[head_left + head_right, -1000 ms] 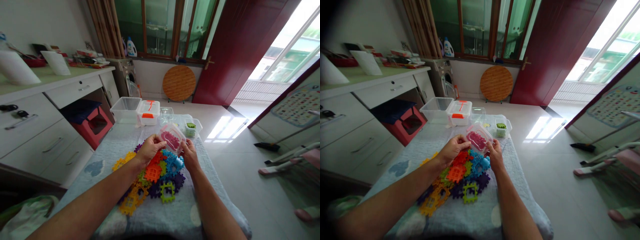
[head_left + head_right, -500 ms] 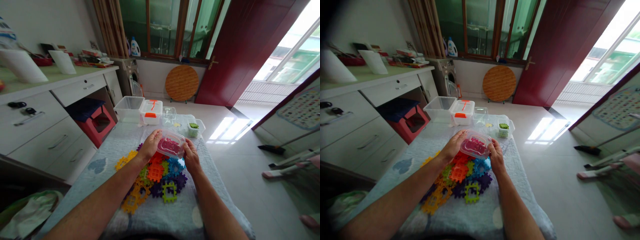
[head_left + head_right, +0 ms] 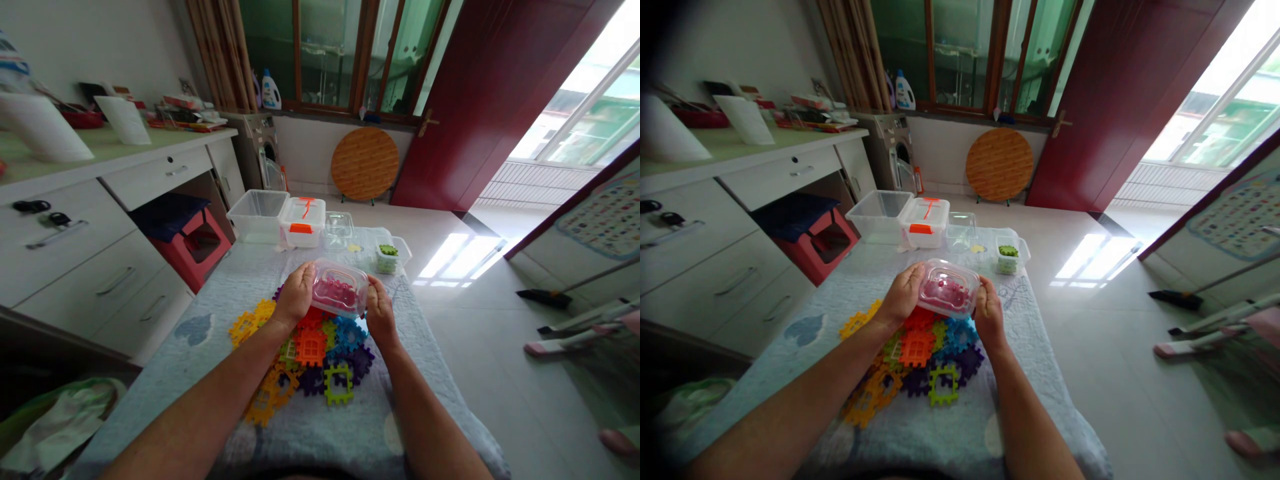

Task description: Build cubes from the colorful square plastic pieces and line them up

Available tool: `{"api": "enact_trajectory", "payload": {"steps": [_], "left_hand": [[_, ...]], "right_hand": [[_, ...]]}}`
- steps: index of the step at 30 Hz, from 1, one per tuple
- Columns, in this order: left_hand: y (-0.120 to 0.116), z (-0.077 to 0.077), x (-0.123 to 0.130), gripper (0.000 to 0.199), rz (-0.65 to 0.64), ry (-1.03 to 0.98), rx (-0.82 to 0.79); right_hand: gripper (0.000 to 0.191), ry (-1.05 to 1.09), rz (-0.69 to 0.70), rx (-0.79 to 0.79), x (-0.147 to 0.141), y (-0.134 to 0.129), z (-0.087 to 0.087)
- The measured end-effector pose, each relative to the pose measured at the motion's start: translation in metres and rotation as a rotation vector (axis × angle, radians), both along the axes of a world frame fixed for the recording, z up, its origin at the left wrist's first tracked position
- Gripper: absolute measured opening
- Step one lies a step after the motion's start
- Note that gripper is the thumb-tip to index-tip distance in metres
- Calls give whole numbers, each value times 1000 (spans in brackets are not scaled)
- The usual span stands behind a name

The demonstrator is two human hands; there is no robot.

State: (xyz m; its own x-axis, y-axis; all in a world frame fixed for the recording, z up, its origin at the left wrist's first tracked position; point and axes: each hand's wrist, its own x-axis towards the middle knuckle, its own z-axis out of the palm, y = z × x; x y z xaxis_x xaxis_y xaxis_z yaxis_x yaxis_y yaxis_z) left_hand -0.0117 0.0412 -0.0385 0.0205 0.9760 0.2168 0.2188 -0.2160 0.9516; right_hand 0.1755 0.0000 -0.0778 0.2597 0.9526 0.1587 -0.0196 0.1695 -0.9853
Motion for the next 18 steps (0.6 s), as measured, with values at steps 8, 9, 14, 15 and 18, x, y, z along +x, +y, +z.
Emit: {"api": "enact_trajectory", "payload": {"steps": [8, 9, 14, 15, 18], "left_hand": [[-6, 11, -3, 36, 54, -26, -16], [-8, 12, -2, 35, 62, -14, 3], [-11, 12, 2, 38, 58, 42, 31], [-11, 11, 2, 38, 62, 43, 25], [-11, 7, 1, 37, 77, 33, 22]], "right_hand": [[37, 82, 66, 30, -7, -1, 2], [36, 79, 73, 38, -7, -1, 3], [37, 104, 110, 33, -6, -2, 6], [37, 116, 114, 29, -6, -3, 6], [38, 140, 117, 27, -7, -3, 5]]}}
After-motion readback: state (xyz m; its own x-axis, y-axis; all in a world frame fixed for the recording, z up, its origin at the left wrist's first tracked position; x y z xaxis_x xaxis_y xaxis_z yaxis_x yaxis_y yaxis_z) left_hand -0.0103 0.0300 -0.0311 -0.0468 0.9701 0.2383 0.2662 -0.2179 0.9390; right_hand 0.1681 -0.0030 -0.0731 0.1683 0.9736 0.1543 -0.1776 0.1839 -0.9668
